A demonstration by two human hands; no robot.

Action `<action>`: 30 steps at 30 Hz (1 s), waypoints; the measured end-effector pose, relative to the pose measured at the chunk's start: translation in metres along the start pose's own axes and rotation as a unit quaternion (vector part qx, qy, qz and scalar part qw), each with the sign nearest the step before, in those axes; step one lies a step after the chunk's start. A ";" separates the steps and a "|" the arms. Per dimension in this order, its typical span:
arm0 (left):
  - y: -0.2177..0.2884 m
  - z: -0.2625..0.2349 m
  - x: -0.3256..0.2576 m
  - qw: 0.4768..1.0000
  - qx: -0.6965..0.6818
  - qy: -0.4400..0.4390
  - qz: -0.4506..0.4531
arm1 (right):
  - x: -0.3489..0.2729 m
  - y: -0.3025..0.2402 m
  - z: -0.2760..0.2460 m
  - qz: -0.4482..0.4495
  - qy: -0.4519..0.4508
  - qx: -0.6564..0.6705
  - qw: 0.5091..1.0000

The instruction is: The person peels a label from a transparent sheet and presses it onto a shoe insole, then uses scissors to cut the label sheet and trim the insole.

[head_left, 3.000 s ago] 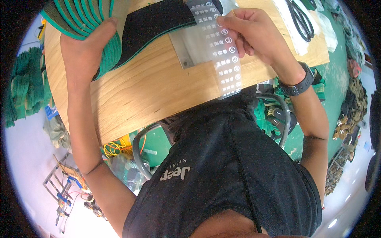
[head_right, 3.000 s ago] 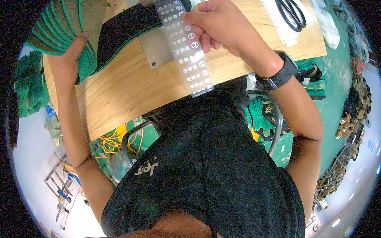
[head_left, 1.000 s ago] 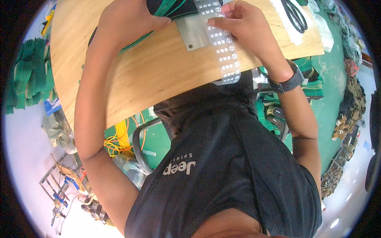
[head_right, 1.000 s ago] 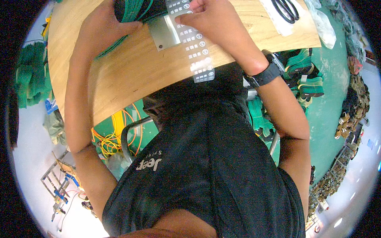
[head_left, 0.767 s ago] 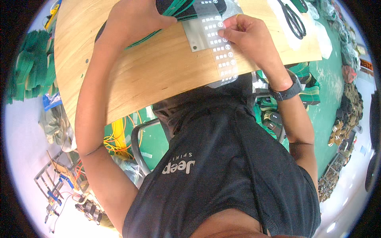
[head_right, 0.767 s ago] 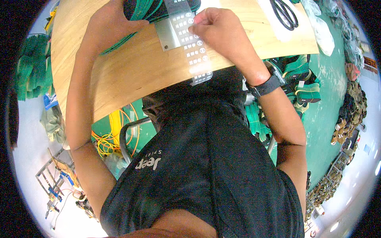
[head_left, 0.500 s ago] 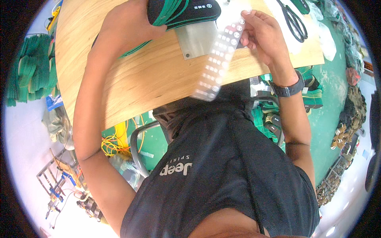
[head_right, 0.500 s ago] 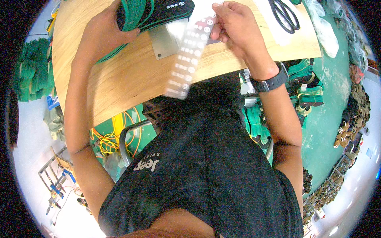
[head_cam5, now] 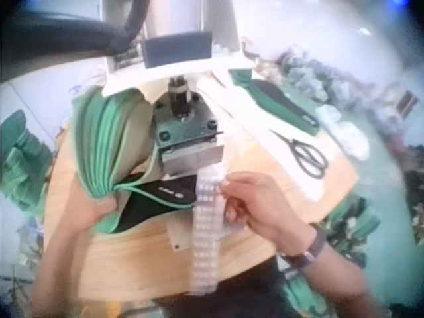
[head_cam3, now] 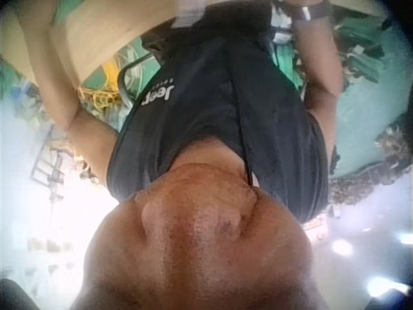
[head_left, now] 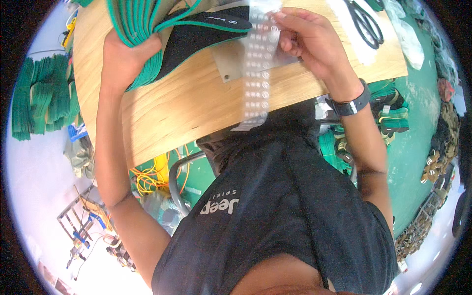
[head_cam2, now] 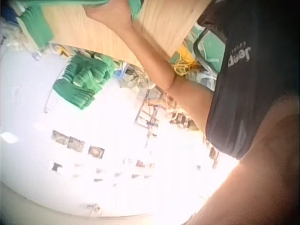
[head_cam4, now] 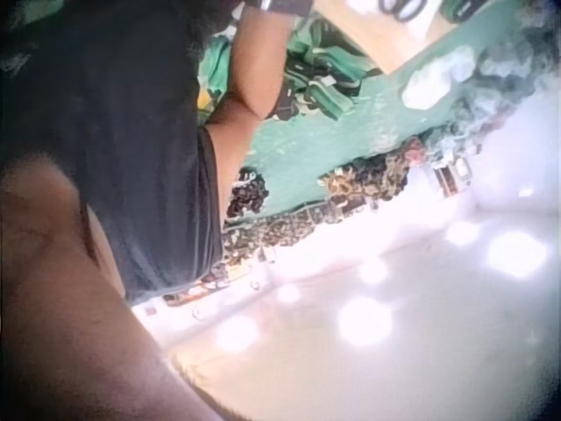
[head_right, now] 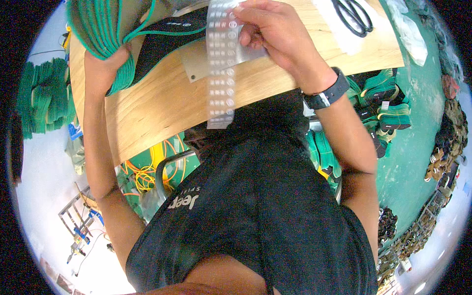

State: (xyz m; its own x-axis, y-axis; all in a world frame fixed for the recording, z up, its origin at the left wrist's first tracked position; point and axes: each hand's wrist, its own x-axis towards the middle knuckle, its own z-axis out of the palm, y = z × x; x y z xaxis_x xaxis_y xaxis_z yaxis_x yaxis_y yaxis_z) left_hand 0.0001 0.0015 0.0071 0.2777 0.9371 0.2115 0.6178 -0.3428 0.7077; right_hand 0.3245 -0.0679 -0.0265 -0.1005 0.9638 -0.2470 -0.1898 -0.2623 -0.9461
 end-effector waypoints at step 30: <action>-0.040 -0.007 0.007 0.981 -0.118 0.128 0.087 | 0.004 -0.023 0.016 0.118 -0.051 -0.230 0.965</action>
State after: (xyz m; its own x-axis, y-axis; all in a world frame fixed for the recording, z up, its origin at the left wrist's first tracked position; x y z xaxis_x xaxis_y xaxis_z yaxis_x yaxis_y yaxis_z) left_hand -0.0281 0.0222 -0.0145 0.1517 0.8615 0.4846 0.3816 -0.5033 0.7753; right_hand 0.3131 -0.0590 -0.0022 -0.1878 0.8637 -0.4678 0.3019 -0.4024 -0.8642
